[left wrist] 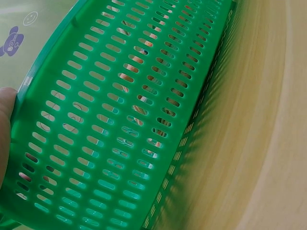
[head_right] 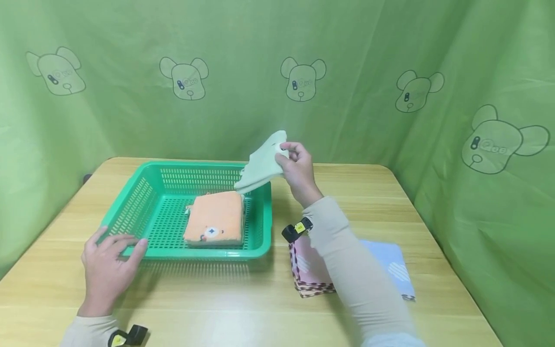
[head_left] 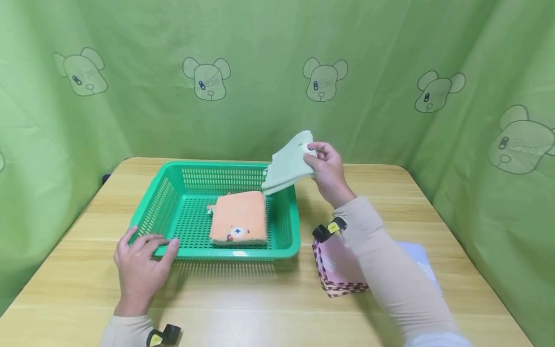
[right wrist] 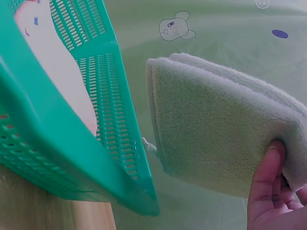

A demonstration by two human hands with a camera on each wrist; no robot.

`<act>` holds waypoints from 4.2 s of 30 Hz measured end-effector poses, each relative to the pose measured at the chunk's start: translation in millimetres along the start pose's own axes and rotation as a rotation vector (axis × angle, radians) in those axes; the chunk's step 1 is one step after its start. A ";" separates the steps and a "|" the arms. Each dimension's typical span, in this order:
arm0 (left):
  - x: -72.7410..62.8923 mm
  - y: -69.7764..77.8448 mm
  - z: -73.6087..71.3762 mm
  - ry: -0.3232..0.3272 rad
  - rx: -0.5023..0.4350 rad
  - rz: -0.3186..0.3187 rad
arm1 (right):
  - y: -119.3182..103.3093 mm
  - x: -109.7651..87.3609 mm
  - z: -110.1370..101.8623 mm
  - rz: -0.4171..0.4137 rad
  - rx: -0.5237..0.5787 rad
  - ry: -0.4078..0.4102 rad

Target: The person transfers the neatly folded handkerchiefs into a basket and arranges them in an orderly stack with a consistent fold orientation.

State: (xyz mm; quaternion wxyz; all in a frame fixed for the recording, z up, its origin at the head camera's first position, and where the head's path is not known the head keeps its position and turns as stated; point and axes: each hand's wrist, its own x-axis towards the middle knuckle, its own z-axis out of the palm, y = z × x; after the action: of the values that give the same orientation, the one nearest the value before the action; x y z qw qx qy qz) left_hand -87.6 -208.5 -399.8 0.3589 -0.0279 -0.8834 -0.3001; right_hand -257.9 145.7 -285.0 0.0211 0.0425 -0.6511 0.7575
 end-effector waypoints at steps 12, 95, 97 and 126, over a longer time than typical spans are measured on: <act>-0.5 -0.6 -0.3 0.006 0.001 0.005 | 6.4 -2.4 11.8 0.020 0.026 0.003; 0.2 3.6 -2.9 0.000 -0.011 -0.008 | 31.9 -15.3 70.9 0.070 0.118 -0.040; 0.1 3.4 -2.7 -0.002 -0.009 -0.007 | 32.4 -15.6 72.1 0.076 0.119 -0.043; -0.7 1.9 -1.7 -0.004 -0.007 -0.007 | 36.1 -3.4 77.7 0.133 0.112 -0.067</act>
State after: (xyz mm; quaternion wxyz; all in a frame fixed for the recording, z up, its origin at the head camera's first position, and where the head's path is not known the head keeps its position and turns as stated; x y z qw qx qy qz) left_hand -85.5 -207.8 -398.3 0.3561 -0.0266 -0.8832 -0.3042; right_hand -254.8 63.5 -309.4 -0.0534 0.0255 -0.6094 0.7907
